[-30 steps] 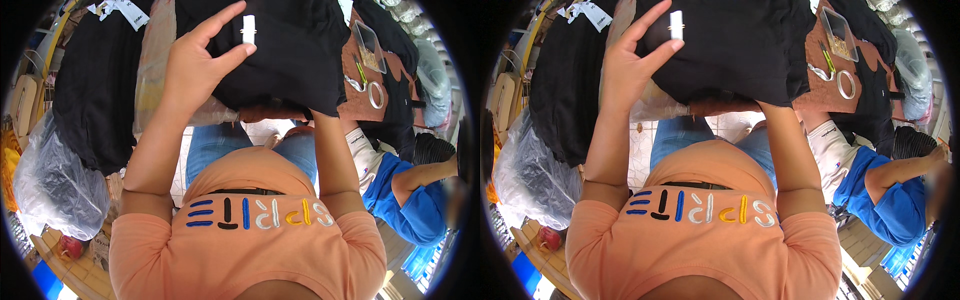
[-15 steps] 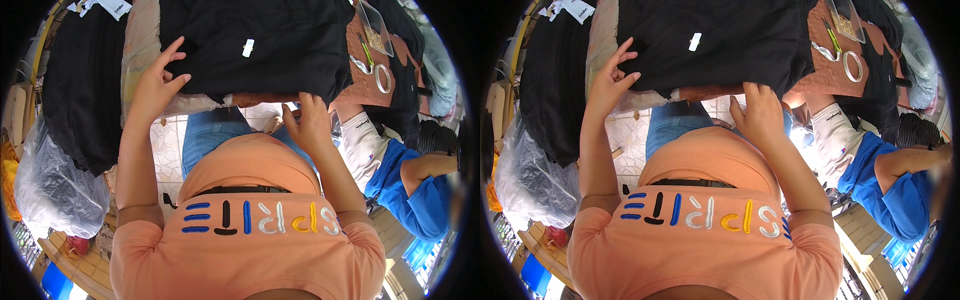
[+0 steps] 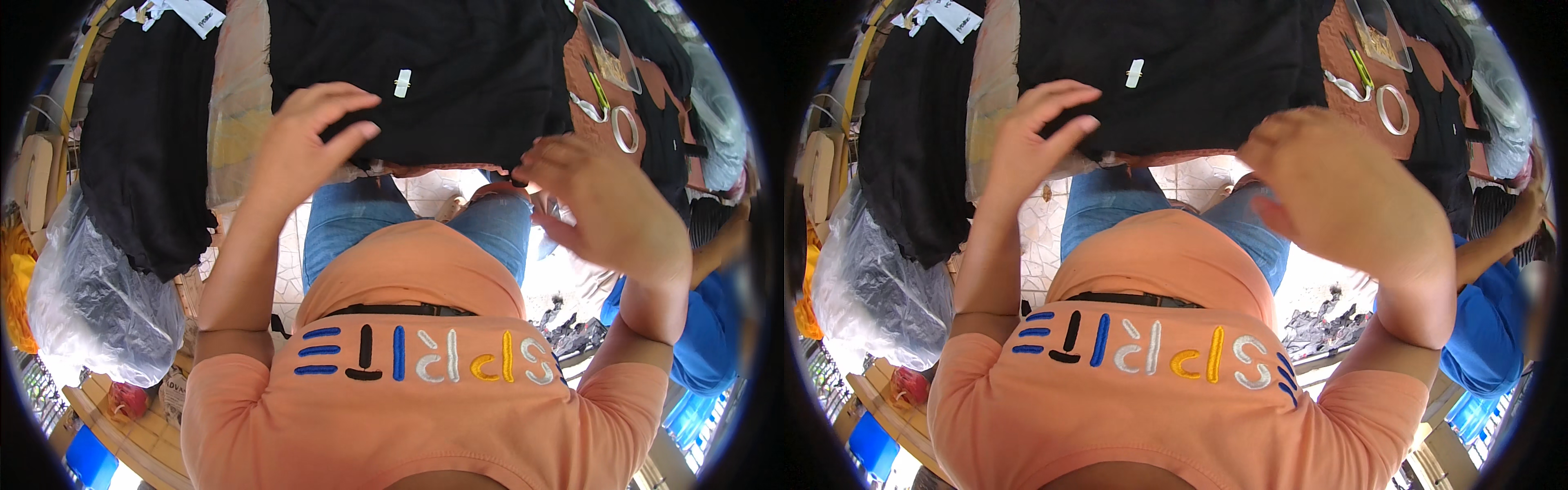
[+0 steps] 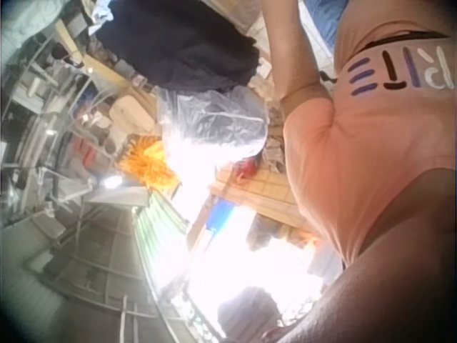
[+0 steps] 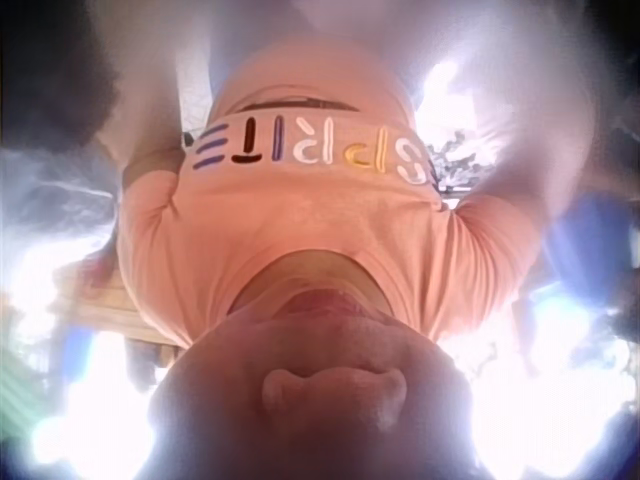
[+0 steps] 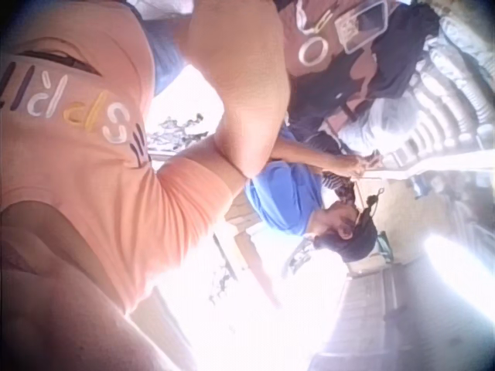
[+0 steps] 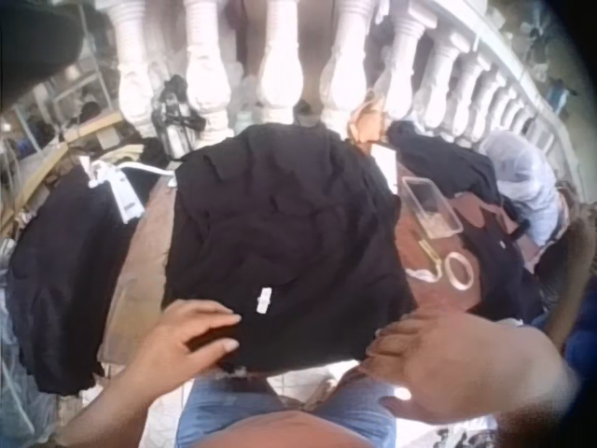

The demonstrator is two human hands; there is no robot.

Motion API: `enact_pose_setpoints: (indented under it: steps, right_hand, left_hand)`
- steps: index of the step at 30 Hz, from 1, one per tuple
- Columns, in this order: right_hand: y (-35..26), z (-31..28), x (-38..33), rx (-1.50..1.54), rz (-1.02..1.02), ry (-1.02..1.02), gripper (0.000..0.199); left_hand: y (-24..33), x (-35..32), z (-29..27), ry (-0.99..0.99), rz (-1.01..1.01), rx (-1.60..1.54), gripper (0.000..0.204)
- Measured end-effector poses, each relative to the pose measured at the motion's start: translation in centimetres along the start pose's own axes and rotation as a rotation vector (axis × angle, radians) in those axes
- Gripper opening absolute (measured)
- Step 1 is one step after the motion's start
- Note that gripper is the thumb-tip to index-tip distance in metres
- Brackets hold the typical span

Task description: The person attaches small white labels to the necklines of black shirts using a needle and thread. They position the label on the fabric and secure it with stitches by hand.

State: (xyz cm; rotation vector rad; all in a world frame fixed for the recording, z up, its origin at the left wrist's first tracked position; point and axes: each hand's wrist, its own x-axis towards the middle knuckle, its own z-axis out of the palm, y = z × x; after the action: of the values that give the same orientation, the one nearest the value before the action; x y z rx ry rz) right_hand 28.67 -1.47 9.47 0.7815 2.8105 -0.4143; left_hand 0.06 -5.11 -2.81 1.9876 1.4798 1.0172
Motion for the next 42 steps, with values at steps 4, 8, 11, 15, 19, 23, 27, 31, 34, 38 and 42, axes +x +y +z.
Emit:
enact_pose_setpoints:
  steps: [4,8,11,15,19,23,27,31,34,38,42]
  right_hand:
    - [0.8,-0.7,1.4,-0.074,0.087,0.109,0.047]
    - [-0.1,3.5,4.0,0.181,-0.024,0.241,0.056]
    - [-1.1,7.3,6.3,0.299,-0.012,0.437,0.061]
    - [-0.4,8.9,8.3,0.116,0.116,0.635,0.062]
    - [2.3,8.5,8.2,0.105,0.063,0.833,0.039]
    - [1.9,6.5,7.5,0.372,0.123,0.912,0.024]
    - [2.0,5.7,5.8,0.868,0.219,0.911,0.017]
    - [1.6,5.4,5.0,1.266,0.233,0.897,0.017]
    - [2.4,6.0,5.6,1.353,0.35,0.855,0.019]
    - [3.8,7.3,7.3,1.392,0.463,0.889,0.021]
    - [5.4,7.9,8.0,1.298,0.458,0.857,0.02]
  left_hand:
    - [0.7,-0.8,2.5,-0.168,0.153,0.195,0.041]
    - [0.5,-1.3,4.4,-0.096,0.143,0.239,0.034]
    - [0.3,-0.7,4.3,-0.05,0.178,0.237,0.024]
    - [2.1,0.9,3.7,0.095,0.105,0.019,0.016]
    - [3.0,2.4,3.5,0.186,0.083,0.04,0.018]
    - [2.8,4.2,2.9,0.168,0.03,0.214,0.034]
    - [0.4,5.2,0.9,0.119,0.04,-0.183,0.036]
    - [3.0,4.4,-0.9,-0.172,-0.256,-0.823,0.042]
    - [3.2,4.4,-0.5,-0.179,-0.2,-0.913,0.045]
    - [2.2,4.5,0.1,-0.225,-0.107,-0.759,0.043]
    - [0.9,4.9,-0.3,-0.472,-0.207,-0.741,0.032]
